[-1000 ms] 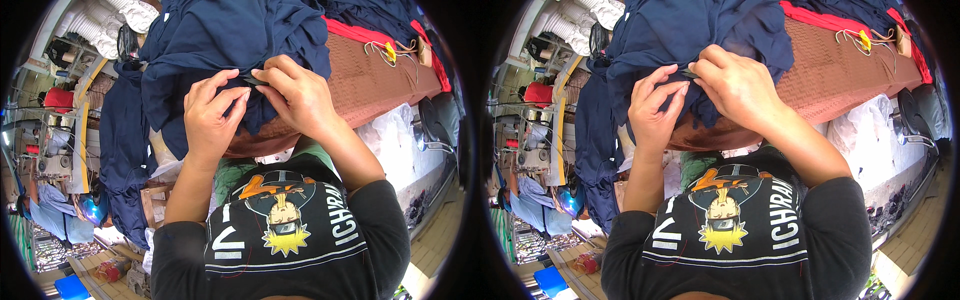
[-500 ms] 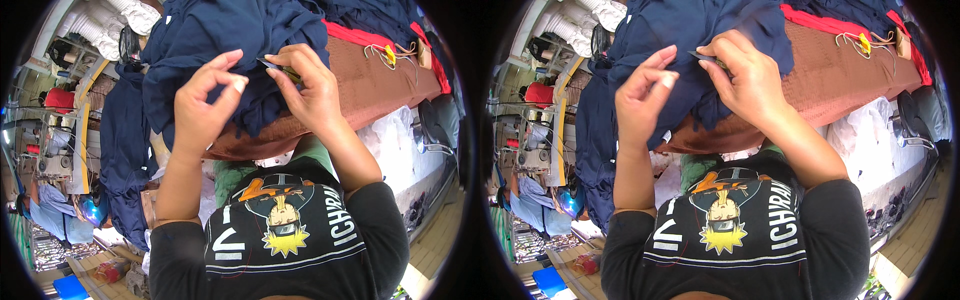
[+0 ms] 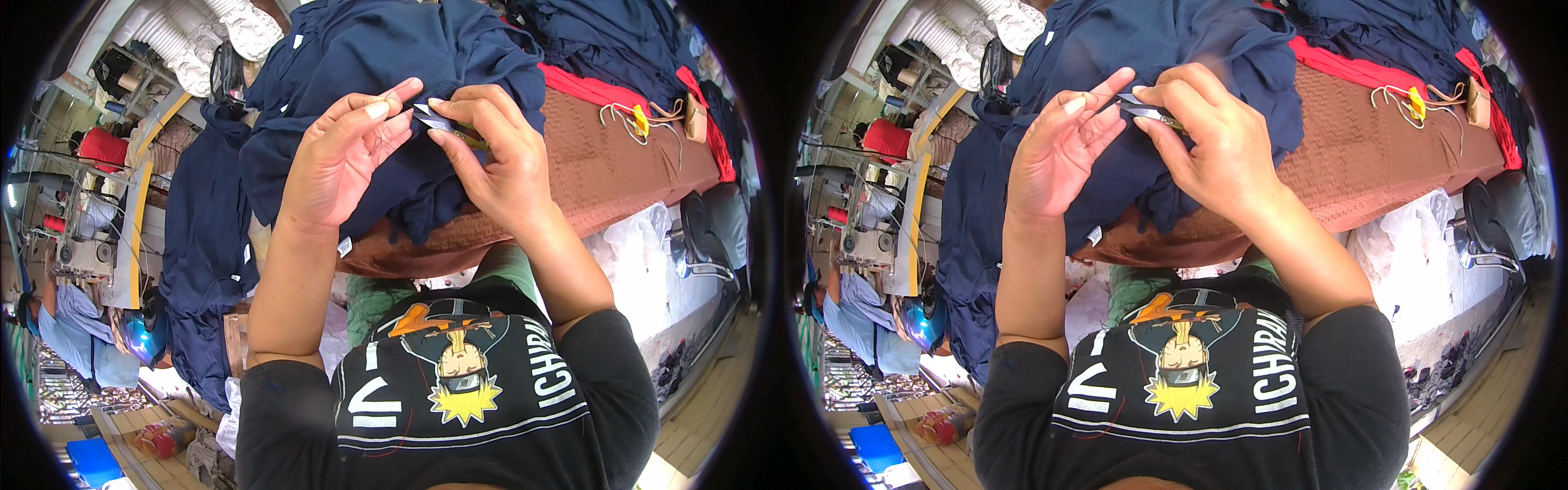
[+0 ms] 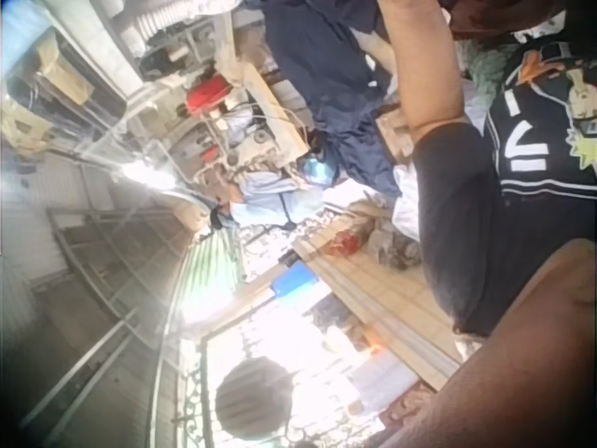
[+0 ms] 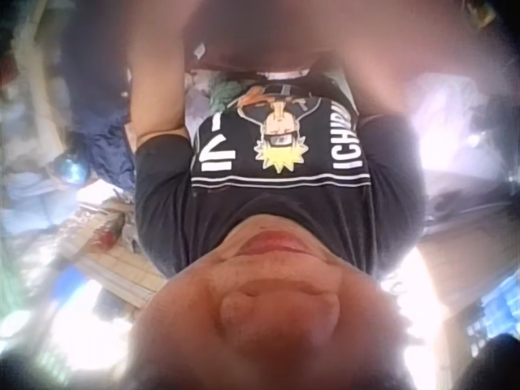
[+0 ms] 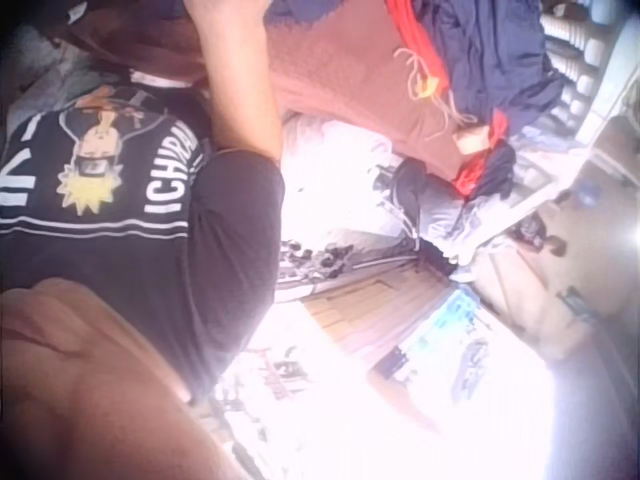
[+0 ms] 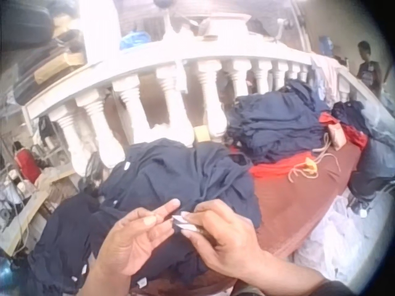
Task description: The person trims excess threads from the collar and label area of dark blue garments using a pair of snips.
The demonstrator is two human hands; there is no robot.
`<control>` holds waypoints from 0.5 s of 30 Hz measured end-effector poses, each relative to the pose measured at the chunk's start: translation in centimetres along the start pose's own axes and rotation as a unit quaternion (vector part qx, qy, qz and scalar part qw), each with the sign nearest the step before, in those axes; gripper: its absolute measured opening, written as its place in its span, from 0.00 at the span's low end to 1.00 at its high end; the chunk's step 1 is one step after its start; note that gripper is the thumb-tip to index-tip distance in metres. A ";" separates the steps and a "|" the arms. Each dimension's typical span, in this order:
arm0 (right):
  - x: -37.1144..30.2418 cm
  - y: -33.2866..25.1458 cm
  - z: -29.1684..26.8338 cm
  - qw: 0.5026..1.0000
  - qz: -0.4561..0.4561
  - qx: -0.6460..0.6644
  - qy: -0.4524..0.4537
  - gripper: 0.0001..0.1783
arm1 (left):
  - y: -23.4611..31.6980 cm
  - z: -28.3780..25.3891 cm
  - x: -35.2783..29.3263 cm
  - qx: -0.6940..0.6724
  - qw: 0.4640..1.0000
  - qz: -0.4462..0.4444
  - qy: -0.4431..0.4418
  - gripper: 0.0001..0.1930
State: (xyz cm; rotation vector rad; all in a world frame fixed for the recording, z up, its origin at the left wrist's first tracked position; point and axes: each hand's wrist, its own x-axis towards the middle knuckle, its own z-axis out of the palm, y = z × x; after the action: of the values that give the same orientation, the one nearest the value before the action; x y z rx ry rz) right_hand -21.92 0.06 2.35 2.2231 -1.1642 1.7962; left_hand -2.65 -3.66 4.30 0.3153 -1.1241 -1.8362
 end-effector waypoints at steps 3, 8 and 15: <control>0.1 -0.2 0.1 1.000 -0.008 -0.013 -0.013 0.09 | 0.8 0.3 -0.8 0.239 0.966 0.044 -0.084 0.10; 0.4 0.1 -3.5 0.993 0.071 0.096 -0.008 0.09 | 8.6 5.6 -5.6 0.797 0.580 0.083 -0.147 0.28; 1.7 -5.2 -10.6 0.471 -0.269 0.569 -0.618 0.14 | 12.0 4.2 -9.0 0.696 0.692 0.174 -0.081 0.21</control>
State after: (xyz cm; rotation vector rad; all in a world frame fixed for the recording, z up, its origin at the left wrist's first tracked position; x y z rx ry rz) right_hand -27.57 8.00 9.26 3.8228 1.5468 0.1677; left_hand 6.49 4.22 14.14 0.7121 -2.3517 -0.3382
